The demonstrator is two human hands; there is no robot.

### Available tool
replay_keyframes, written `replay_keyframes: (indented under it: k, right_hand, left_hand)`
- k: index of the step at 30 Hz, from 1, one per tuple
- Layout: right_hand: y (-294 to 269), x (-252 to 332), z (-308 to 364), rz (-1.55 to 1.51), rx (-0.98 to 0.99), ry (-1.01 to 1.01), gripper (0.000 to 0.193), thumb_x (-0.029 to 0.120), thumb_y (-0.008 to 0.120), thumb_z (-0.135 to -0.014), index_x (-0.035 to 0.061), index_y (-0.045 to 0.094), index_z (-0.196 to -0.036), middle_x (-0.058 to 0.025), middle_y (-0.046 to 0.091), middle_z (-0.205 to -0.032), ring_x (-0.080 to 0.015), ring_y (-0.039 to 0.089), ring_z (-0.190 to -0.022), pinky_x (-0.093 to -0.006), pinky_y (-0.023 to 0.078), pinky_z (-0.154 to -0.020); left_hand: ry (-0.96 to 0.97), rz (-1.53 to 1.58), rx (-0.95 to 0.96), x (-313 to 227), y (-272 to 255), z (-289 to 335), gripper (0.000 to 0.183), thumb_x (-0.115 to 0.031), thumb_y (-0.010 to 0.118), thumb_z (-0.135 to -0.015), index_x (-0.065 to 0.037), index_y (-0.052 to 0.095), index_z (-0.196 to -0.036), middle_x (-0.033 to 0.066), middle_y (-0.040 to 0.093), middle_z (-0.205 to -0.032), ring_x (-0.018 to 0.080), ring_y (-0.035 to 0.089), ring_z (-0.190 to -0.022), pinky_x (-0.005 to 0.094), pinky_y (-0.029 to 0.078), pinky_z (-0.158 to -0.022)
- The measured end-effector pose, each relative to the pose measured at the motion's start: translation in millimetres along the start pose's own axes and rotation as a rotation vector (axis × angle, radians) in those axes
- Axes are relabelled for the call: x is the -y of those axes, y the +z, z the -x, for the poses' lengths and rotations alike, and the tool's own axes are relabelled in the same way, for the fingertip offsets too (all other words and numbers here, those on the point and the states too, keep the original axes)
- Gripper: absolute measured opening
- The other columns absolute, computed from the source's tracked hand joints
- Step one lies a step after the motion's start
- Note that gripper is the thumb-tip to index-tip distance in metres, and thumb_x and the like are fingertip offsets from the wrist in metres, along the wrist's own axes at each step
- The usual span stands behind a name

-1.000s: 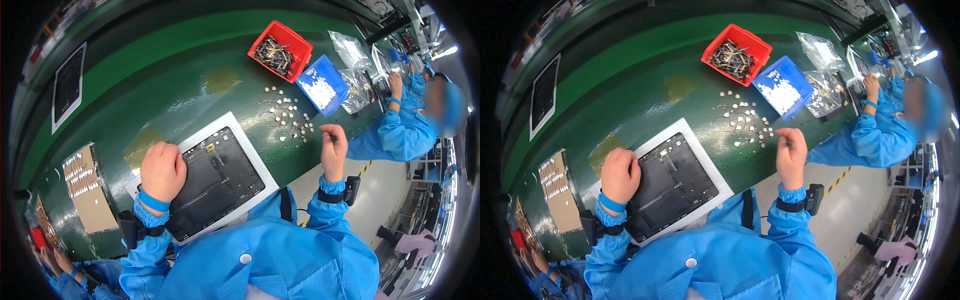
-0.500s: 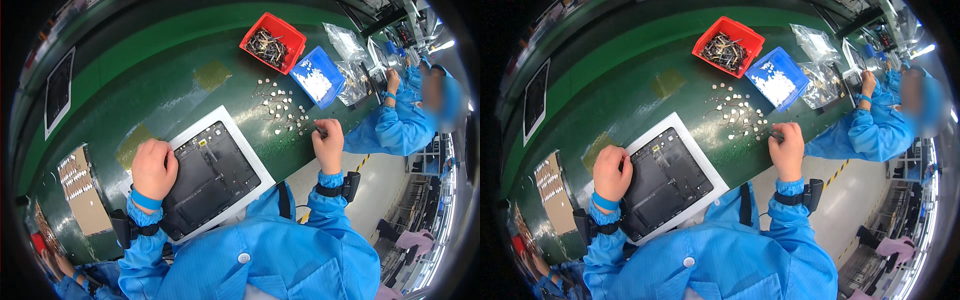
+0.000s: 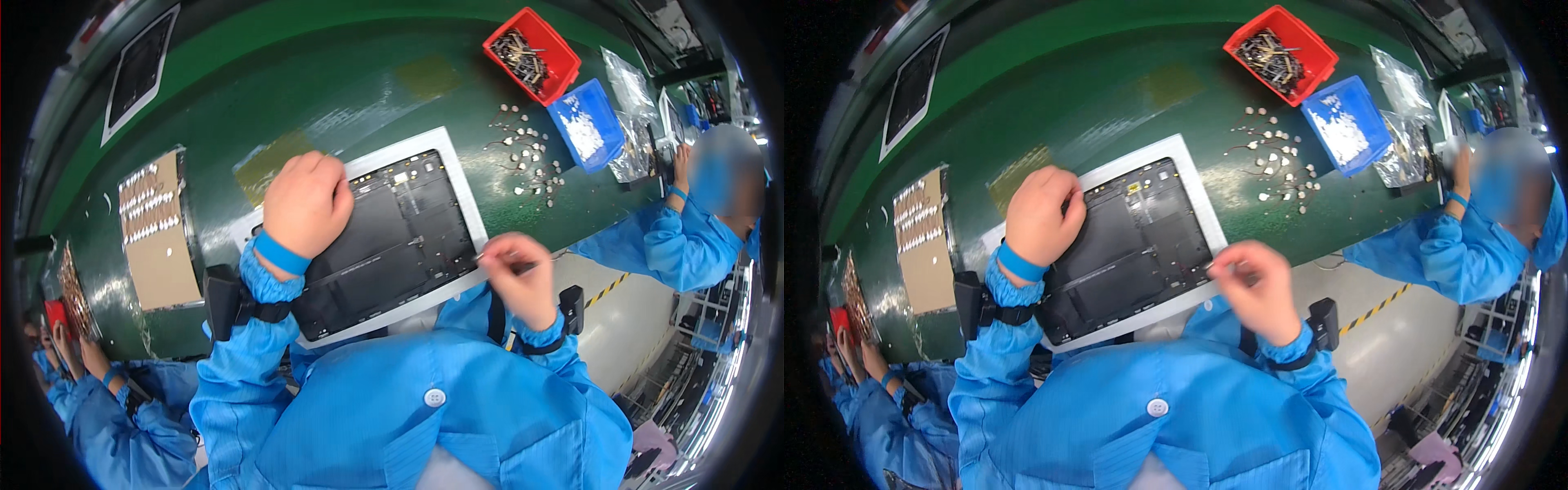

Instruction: The person assembles the internal components of a tablet device by hand, placing small screws and internal components from plastic trays onto a back plate. The person uses tweezers and a stylus tool to manipulate the small components.

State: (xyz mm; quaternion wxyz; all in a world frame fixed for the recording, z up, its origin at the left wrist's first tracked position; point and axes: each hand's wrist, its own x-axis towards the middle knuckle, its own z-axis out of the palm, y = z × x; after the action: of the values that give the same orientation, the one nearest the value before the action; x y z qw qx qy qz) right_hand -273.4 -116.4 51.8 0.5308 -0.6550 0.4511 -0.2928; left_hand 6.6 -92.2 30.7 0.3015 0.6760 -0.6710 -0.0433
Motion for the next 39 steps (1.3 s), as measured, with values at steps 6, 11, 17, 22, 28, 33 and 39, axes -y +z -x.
replay_keyframes:
  k: [6,11,17,22,28,33,39]
  right_hand:
    - [28.4,5.1,2.1,0.364,0.332,-0.120,0.012,-0.007,0.058,-0.067,0.0001,0.060,-0.077,-0.0076,0.058,-0.073,-0.0136,0.055,-0.060,-0.0234,0.041,-0.052]
    - [36.8,11.5,1.6,0.451,0.366,-0.046,0.016,-0.001,0.057,-0.062,0.0027,0.062,-0.077,-0.0109,0.059,-0.073,-0.0247,0.060,-0.066,-0.0310,0.048,-0.058]
    - [42.0,15.0,1.1,0.601,0.299,-0.084,0.011,0.003,0.060,-0.062,0.0038,0.059,-0.073,-0.0106,0.058,-0.070,-0.0279,0.059,-0.064,-0.0344,0.047,-0.057]
    - [47.2,20.6,-3.2,0.794,0.369,-0.129,0.010,0.010,0.059,-0.063,0.0057,0.053,-0.071,-0.0128,0.057,-0.069,-0.0327,0.057,-0.066,-0.0417,0.045,-0.056]
    - [27.1,35.0,-21.5,0.716,0.429,-0.161,0.014,0.014,0.065,-0.066,0.0071,0.056,-0.075,-0.0100,0.058,-0.071,-0.0299,0.058,-0.067,-0.0381,0.047,-0.059]
    - [-39.6,53.9,-105.2,0.610,-0.010,-0.311,0.014,0.010,0.066,-0.071,0.0014,0.060,-0.082,-0.0116,0.057,-0.072,-0.0261,0.058,-0.067,-0.0328,0.047,-0.062]
    - [-90.8,51.7,-207.9,1.095,-0.155,-0.369,0.020,0.014,0.064,-0.070,0.0036,0.064,-0.087,-0.0146,0.060,-0.084,-0.0315,0.059,-0.081,-0.0386,0.046,-0.071]
  left_hand:
    - [0.012,0.004,-0.019,3.3,0.6,3.3,0.004,-0.005,0.057,-0.069,-0.004,0.053,-0.072,0.0115,0.052,-0.071,0.0316,0.052,-0.071,0.0397,0.042,-0.062]
    - [0.000,-0.006,-0.023,4.7,3.5,4.7,0.005,-0.006,0.057,-0.069,-0.004,0.054,-0.072,0.0113,0.051,-0.071,0.0318,0.052,-0.071,0.0403,0.042,-0.062]
    - [0.009,0.012,-0.051,4.1,5.6,3.9,0.004,-0.007,0.057,-0.070,-0.005,0.055,-0.073,0.0116,0.051,-0.071,0.0314,0.052,-0.071,0.0408,0.043,-0.062]
    - [0.007,0.014,-0.051,4.0,3.6,3.2,0.004,-0.006,0.057,-0.069,-0.004,0.054,-0.072,0.0118,0.051,-0.072,0.0319,0.051,-0.071,0.0411,0.042,-0.062]
    - [0.018,0.039,-0.060,1.8,0.6,3.2,0.005,-0.005,0.057,-0.068,-0.004,0.053,-0.071,0.0121,0.050,-0.071,0.0323,0.050,-0.071,0.0408,0.041,-0.061]
    - [-0.026,0.032,-0.041,-0.5,-1.4,5.1,0.006,-0.003,0.057,-0.066,-0.004,0.053,-0.070,0.0128,0.050,-0.071,0.0325,0.050,-0.070,0.0411,0.041,-0.061]
    - [-0.019,0.047,-0.023,-4.3,-1.8,-2.1,0.005,-0.003,0.057,-0.066,-0.004,0.053,-0.070,0.0132,0.051,-0.071,0.0330,0.050,-0.070,0.0412,0.041,-0.061]
